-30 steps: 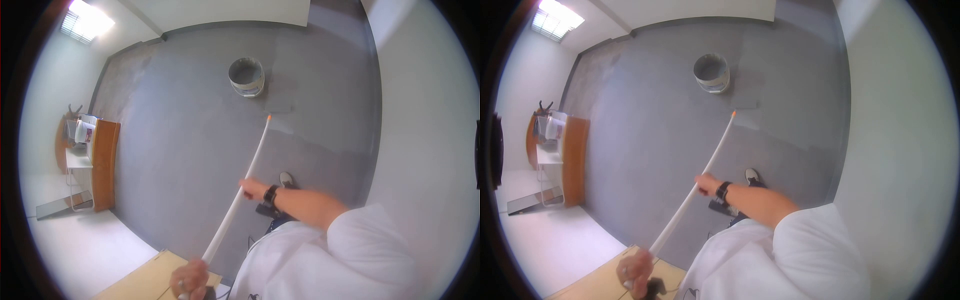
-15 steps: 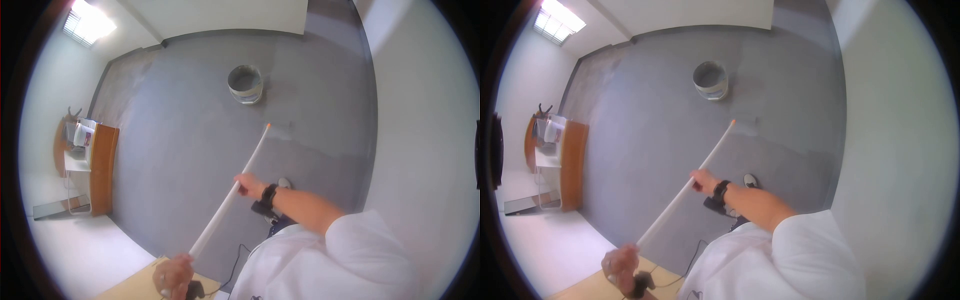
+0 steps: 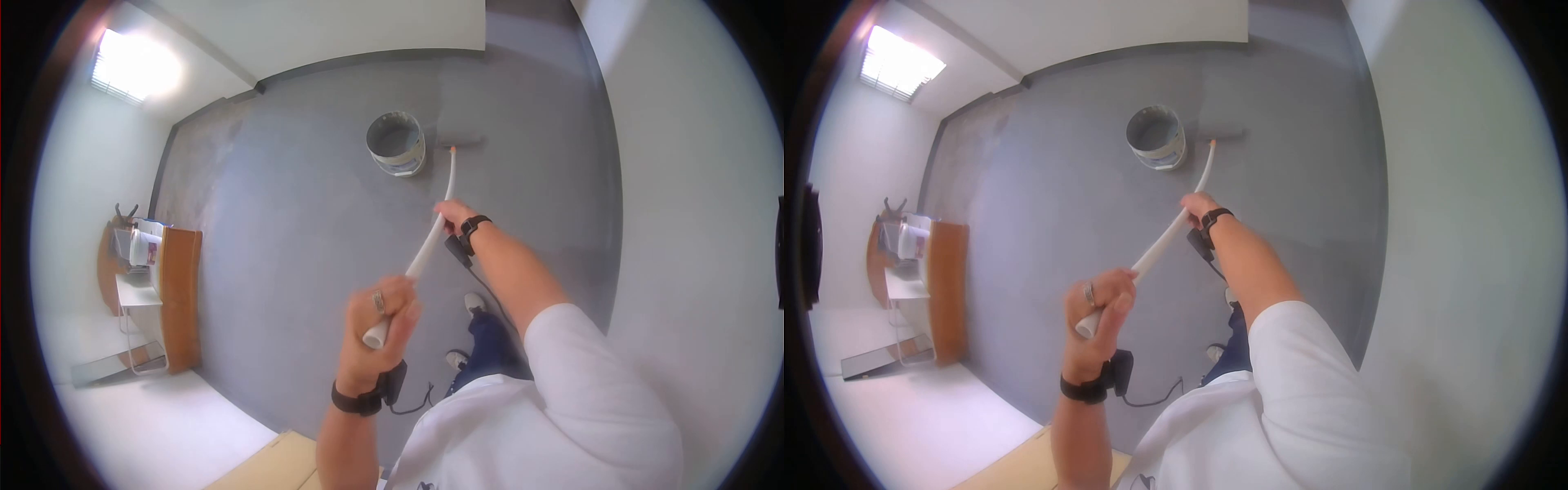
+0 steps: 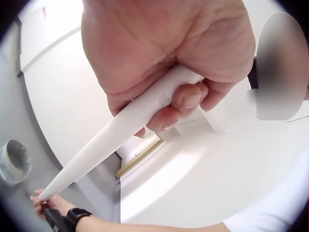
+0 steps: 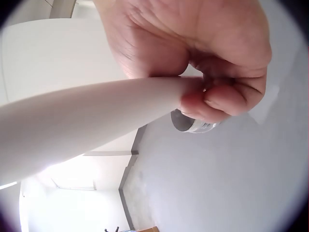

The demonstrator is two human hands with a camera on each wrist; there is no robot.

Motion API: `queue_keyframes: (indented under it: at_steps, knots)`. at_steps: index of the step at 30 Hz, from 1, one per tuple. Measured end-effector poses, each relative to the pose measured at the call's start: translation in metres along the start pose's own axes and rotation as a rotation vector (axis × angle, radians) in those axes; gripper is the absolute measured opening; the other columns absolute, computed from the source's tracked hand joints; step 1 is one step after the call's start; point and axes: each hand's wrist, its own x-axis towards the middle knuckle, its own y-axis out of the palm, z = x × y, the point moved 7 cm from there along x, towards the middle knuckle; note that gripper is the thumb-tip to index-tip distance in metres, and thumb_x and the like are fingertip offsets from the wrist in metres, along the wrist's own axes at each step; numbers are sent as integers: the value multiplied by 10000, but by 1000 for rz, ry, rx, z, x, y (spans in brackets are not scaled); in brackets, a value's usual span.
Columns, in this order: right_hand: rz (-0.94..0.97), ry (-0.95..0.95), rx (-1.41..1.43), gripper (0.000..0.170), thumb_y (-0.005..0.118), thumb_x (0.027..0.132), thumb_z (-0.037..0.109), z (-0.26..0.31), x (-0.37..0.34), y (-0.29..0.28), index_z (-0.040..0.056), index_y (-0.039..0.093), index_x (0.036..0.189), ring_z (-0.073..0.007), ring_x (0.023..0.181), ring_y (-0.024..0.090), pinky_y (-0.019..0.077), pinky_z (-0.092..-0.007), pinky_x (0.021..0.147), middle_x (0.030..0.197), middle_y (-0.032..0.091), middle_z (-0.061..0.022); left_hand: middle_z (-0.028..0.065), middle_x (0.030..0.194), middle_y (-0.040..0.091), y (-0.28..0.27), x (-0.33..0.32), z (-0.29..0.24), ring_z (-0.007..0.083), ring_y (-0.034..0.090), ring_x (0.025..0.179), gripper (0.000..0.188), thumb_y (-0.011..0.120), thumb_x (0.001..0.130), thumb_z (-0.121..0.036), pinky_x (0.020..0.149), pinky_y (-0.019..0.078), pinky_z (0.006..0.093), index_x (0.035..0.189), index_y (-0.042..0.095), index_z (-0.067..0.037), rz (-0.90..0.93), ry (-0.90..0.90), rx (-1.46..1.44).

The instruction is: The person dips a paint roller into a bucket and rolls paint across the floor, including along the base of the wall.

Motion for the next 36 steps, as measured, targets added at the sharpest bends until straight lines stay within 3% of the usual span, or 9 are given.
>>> queue_keyframes:
  at_steps: [7, 9, 12, 14, 17, 18, 20, 26, 36]
  knots:
    - [196, 115, 26, 141, 542, 856, 155, -106, -88, 46, 57, 529, 756, -148, 464, 465, 323, -284, 375, 602, 475, -39, 98, 660, 479, -18, -121, -24, 250, 456, 612, 76, 511, 661, 46, 680, 436, 330, 637, 443, 21, -148, -320, -77]
    - [323, 201, 70, 157, 544, 862, 158, -142, -123, 68, 49, 520, 751, -156, 469, 471, 341, -290, 385, 597, 474, -47, 101, 655, 485, -21, -146, -56, 253, 495, 627, 74, 520, 640, 40, 725, 462, 355, 626, 450, 19, -4, -24, -22]
    - [385, 316, 58, 171, 546, 869, 162, -180, -167, 94, 37, 513, 757, -164, 481, 484, 357, -302, 394, 596, 478, -62, 88, 592, 526, -29, -189, -84, 215, 518, 583, 179, 583, 680, 55, 636, 482, 359, 566, 458, -4, -61, -23, -76]
    - [414, 319, 59, 166, 547, 869, 162, -191, -190, 105, 37, 513, 765, -165, 480, 485, 359, -301, 396, 599, 482, -62, 66, 762, 615, -33, -216, -91, 213, 586, 681, 331, 704, 698, -164, 607, 476, 370, 964, 623, 16, 40, -227, 210]
    - [422, 316, 79, 143, 551, 860, 152, -202, -188, 110, 49, 505, 773, -162, 461, 473, 356, -303, 392, 600, 478, -56, 60, 696, 599, -20, -223, -86, 190, 573, 625, 196, 678, 738, -134, 711, 521, 385, 858, 634, 14, 341, -406, 683]
    - [416, 288, 131, 139, 551, 852, 143, -198, -176, 106, 57, 500, 756, -157, 453, 466, 344, -299, 384, 590, 471, -50, 60, 696, 599, -9, -219, -75, 190, 573, 625, 196, 678, 738, -134, 711, 521, 385, 858, 634, 14, 334, -398, 686]
    - [372, 228, 197, 144, 550, 838, 130, -189, -154, 97, 73, 488, 721, -143, 438, 449, 319, -290, 369, 570, 455, -37, 89, 613, 535, -7, -204, -65, 220, 532, 591, 161, 568, 692, 101, 679, 510, 387, 592, 492, -1, -190, -39, 113]
    - [100, -8, 128, 150, 541, 812, 140, -113, -45, 18, 19, 535, 724, -156, 427, 455, 303, -295, 356, 572, 486, -79, 86, 639, 463, 31, -111, 11, 255, 506, 613, 66, 492, 655, 69, 939, 436, 460, 647, 460, 11, 76, 95, 84]
    - [-112, -54, -266, 189, 575, 763, 181, -70, -12, -57, 16, 549, 674, -169, 371, 437, 302, -325, 328, 524, 495, -96, 89, 712, 536, 83, -58, 67, 237, 533, 673, 50, 493, 744, 35, 1019, 375, 436, 702, 494, 10, 195, 86, 161]
